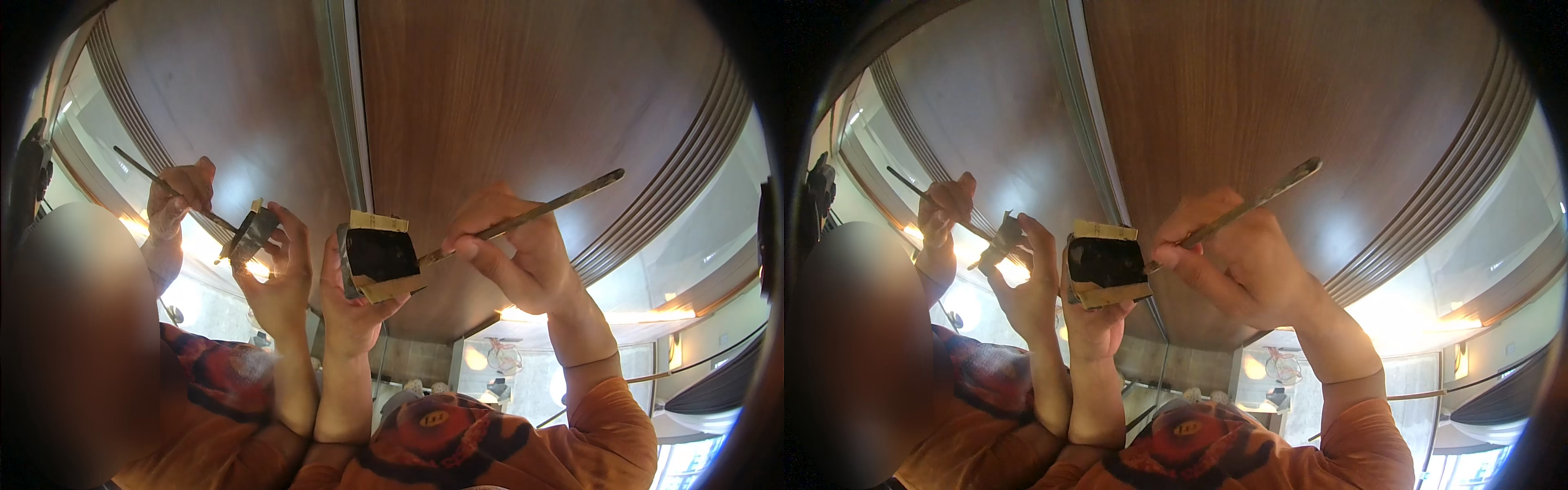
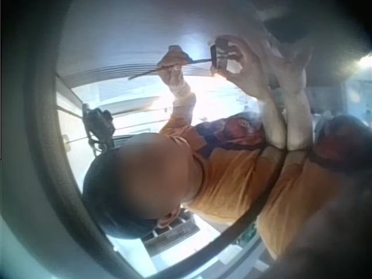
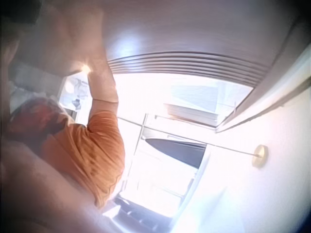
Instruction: The person uses a small brush to apply dark paint along the top edge of a wooden wall panel, repeatedly dipping the brush into a small container. The person stands on a ladder and works on the upper trim area.
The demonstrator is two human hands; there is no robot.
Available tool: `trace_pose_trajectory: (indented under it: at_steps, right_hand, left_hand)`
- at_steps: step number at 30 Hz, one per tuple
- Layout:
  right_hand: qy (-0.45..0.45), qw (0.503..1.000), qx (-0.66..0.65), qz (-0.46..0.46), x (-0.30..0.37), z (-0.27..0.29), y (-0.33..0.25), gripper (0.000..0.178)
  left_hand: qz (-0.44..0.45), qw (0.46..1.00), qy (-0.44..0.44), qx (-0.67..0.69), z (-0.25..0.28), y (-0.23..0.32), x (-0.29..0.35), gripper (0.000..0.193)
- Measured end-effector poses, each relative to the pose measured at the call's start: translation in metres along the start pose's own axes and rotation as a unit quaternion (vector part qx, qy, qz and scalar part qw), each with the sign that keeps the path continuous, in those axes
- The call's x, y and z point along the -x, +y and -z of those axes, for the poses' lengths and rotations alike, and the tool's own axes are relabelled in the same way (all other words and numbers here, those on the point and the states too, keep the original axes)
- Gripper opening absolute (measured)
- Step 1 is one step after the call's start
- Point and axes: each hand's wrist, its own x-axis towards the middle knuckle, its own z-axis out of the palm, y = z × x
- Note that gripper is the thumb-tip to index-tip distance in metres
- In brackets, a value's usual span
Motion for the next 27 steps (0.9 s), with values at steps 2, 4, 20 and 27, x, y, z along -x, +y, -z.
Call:
trace_pose_trajectory:
  at_steps: [2, 4, 20, 27]
  right_hand:
    - [0.006, 1.0, -0.002, -0.016, -0.001, 0.003, 0.004, 0.007]
    - [0.033, 0.999, -0.015, -0.02, 0.001, 0.003, 0.004, 0.008]
    - [0.23, 0.958, -0.17, -0.005, -0.084, 0.088, -0.046, 0.025]
    - [0.385, 0.883, -0.11, 0.245, -0.232, 0.153, -0.071, 0.031]
  left_hand:
    - [-0.001, 1.0, 0.002, -0.002, 0.004, -0.006, -0.004, 0.086]
    - [0.003, 1.0, 0.002, 0.012, 0.007, -0.011, -0.002, 0.087]
    - [-0.024, 0.997, 0.016, 0.067, -0.014, 0.007, 0.005, 0.093]
    - [-0.022, 0.997, 0.013, 0.068, -0.013, 0.005, 0.002, 0.088]
